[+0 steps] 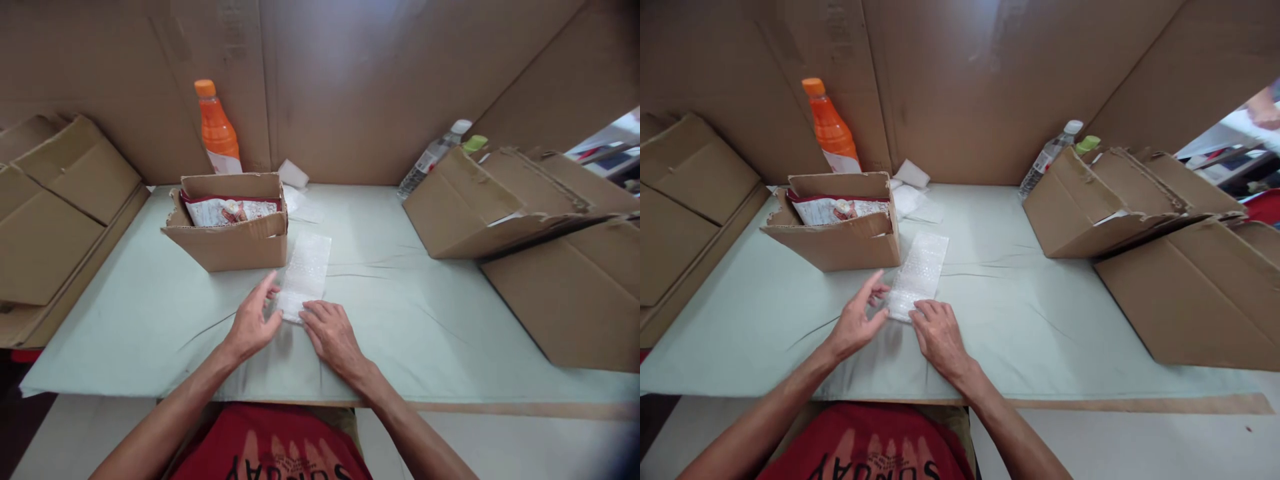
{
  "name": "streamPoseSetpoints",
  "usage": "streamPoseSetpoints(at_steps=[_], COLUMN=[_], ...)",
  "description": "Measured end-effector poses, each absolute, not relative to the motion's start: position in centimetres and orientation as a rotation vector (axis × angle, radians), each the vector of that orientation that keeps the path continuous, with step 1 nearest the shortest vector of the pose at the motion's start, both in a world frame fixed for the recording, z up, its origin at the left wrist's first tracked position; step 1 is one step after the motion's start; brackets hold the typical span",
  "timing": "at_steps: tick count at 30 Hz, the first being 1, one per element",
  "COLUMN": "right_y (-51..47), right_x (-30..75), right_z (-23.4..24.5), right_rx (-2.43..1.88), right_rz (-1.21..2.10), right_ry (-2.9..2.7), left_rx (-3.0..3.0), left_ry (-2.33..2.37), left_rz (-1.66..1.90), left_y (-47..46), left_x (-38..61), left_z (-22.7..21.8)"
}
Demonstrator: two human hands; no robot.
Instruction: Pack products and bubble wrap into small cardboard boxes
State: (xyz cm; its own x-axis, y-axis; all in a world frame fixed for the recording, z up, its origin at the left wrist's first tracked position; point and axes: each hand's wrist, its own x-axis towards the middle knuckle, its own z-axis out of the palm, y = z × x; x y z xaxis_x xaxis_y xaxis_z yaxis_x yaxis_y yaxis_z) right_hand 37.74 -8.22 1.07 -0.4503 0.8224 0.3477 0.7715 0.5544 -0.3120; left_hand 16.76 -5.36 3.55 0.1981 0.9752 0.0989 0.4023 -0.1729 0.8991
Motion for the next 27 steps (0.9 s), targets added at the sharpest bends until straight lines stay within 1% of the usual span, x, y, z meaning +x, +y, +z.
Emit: streamPoseSetpoints(at_steps=[2,4,6,9,11,15,19,21,23,27], right_y=[-8.2,-8.6,-9.1,-10.2,-11.0,-12.4,-12.7,-12.4,-12.2,-12.2], right_x=[37.7,37.9,38.2,38.7,39.1,39.3,38.3,37.8,37.7,38.2], right_z=[0.9,1.2,1.7,2.5,2.8,2.7,2.2,1.8,1.6,1.8], right_rx=[-1.257,-1.249,-1.266,-1.295,-1.316,-1.278,-1.242,-1.26,-1.26,-1.238], right_rz=[0.214,0.341,0.534,0.81,0.748,0.282,0.146,0.127,0.176,0.482], right_ry=[-2.282,-2.202,-2.117,-2.019,-1.973,-2.005,-2.24,-2.281,-2.251,-2.137], left_rx=[2.097,2.278,2.284,2.14,2.013,1.914,2.078,2.191,2.298,2.322], left_ry=[1.205,1.122,1.122,1.185,1.252,1.373,1.427,1.421,1.336,1.12], left_rz=[0.892,0.822,0.801,0.797,0.76,0.679,0.73,0.816,0.898,0.886], left_y=[-6.3,-7.2,-8.0,-9.1,-9.4,-8.9,-8.5,-8.8,-9.4,-10.6], left_x=[16.0,15.7,15.7,15.9,16.1,16.6,17.0,16.9,16.4,15.5], left_z=[3.0,2.4,2.0,2.0,2.2,2.1,1.4,1.3,1.5,2.1])
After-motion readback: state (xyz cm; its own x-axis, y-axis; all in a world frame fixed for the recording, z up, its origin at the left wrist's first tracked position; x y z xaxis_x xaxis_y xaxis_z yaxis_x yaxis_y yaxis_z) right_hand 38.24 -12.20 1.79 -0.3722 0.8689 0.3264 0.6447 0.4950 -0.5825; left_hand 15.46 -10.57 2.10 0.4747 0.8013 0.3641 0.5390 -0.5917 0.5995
